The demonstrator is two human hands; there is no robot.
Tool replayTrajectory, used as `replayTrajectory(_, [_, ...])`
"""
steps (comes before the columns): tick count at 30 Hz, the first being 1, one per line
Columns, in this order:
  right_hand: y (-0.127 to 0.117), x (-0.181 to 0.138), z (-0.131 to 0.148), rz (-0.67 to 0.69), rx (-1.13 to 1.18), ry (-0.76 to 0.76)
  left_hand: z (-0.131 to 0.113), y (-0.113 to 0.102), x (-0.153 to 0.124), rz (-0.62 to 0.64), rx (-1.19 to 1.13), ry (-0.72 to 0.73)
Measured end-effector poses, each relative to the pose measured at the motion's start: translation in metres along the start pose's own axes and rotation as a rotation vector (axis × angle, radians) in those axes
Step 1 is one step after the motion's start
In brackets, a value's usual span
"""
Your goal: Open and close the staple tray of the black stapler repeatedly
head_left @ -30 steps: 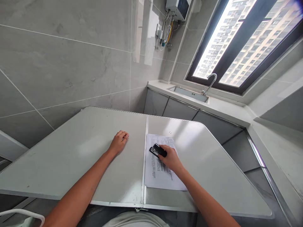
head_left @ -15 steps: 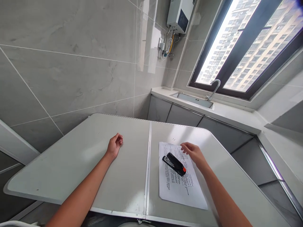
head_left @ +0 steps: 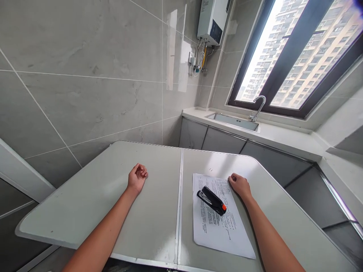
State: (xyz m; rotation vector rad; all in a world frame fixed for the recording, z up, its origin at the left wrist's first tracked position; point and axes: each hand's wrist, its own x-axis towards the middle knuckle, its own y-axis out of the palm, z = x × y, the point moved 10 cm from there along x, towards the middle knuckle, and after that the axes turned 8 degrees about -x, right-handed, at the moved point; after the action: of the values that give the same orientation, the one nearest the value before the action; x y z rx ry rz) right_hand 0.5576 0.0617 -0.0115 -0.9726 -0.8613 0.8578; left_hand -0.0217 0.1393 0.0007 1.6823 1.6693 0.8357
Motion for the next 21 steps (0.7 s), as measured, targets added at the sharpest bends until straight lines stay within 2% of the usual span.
replayTrajectory(5, [0.0010,0.0035,-0.0059,0.014,0.053,-0.002,-0.0058,0.0020,-0.0016,0.012,-0.007,0.022])
replayTrajectory(21, [-0.0030,0.0001,-0.0009,0.010,0.083,-0.014,-0.0096,0.0043,-0.0005,0.046,-0.078,0.036])
